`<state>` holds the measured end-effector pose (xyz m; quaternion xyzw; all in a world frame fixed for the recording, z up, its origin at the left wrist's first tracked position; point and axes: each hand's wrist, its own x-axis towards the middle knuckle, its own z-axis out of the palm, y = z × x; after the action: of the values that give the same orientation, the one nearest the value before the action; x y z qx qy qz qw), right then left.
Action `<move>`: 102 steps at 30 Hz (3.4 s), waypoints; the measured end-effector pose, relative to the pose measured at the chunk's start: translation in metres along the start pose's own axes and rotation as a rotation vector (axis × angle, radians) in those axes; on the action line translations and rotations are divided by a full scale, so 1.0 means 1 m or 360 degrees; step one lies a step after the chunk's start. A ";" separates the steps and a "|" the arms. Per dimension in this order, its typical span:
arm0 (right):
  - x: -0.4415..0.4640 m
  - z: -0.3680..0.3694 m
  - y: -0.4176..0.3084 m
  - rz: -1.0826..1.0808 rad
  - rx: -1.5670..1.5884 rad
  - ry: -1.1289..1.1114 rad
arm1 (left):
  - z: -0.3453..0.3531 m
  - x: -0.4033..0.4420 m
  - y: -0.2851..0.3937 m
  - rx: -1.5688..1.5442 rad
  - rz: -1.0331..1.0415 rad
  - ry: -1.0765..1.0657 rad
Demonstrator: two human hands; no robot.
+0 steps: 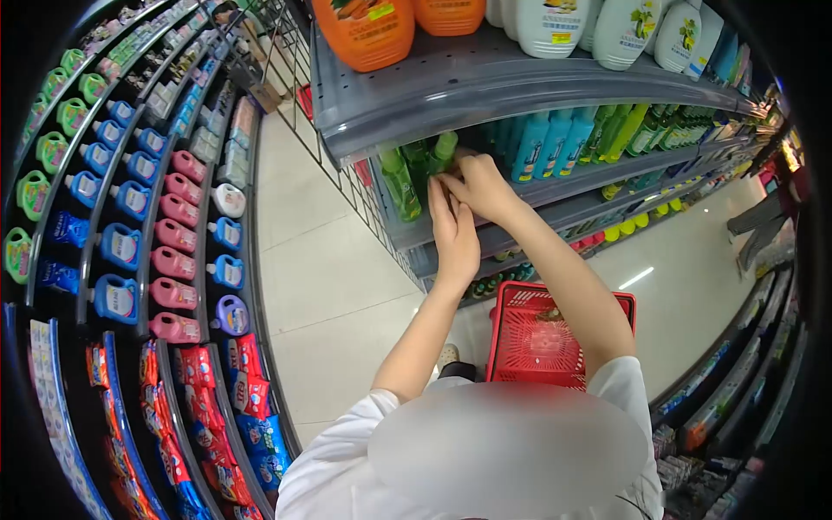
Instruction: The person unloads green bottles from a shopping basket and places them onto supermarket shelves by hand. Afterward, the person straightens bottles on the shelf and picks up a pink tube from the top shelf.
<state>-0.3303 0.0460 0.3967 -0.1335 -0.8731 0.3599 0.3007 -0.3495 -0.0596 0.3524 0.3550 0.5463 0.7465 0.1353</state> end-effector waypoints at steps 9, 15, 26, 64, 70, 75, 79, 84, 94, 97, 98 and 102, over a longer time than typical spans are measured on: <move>0.027 0.021 0.012 0.0257 -0.0370 -0.0147 | -0.004 0.021 0.002 -0.0235 -0.0097 0.0033; 0.021 0.037 0.035 0.0245 -0.0398 -0.0164 | -0.006 0.019 -0.014 -0.0196 -0.0137 0.0077; 0.017 0.044 0.029 0.0331 -0.0174 0.0059 | -0.001 0.018 -0.017 -0.0172 -0.0228 0.0110; -0.123 -0.027 0.016 0.0072 0.0402 0.0393 | 0.029 -0.097 0.008 -0.0083 -0.0183 -0.0359; -0.359 -0.046 0.116 0.1274 0.0353 0.0727 | 0.046 -0.184 -0.075 -0.0778 -0.1532 -0.0572; -0.491 -0.078 0.167 0.1897 0.0096 0.0653 | 0.091 -0.206 -0.128 -0.0448 -0.1800 -0.0815; -0.545 -0.066 0.215 0.2046 0.0075 0.0489 | 0.128 -0.229 -0.189 -0.0214 -0.1847 -0.0890; -0.543 -0.018 0.274 0.1885 0.0176 0.0426 | 0.155 -0.269 -0.271 0.0600 -0.1639 -0.0794; -0.495 0.084 0.311 0.1929 0.0392 0.0415 | 0.138 -0.290 -0.348 0.1240 -0.1248 -0.1352; -0.497 0.097 0.305 0.1955 0.0356 0.0583 | 0.124 -0.299 -0.358 0.1132 -0.1086 -0.1322; -0.497 0.098 0.301 0.1954 0.0344 0.0668 | 0.116 -0.302 -0.356 0.1206 -0.1129 -0.1377; -0.505 0.101 0.289 0.1750 0.0387 0.0766 | 0.116 -0.307 -0.311 0.1073 -0.1282 -0.1373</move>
<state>0.0077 -0.0325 -0.0811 -0.6069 -0.5365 0.5190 0.2728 -0.1099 -0.0432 -0.0309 0.4125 0.7358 0.2184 0.4906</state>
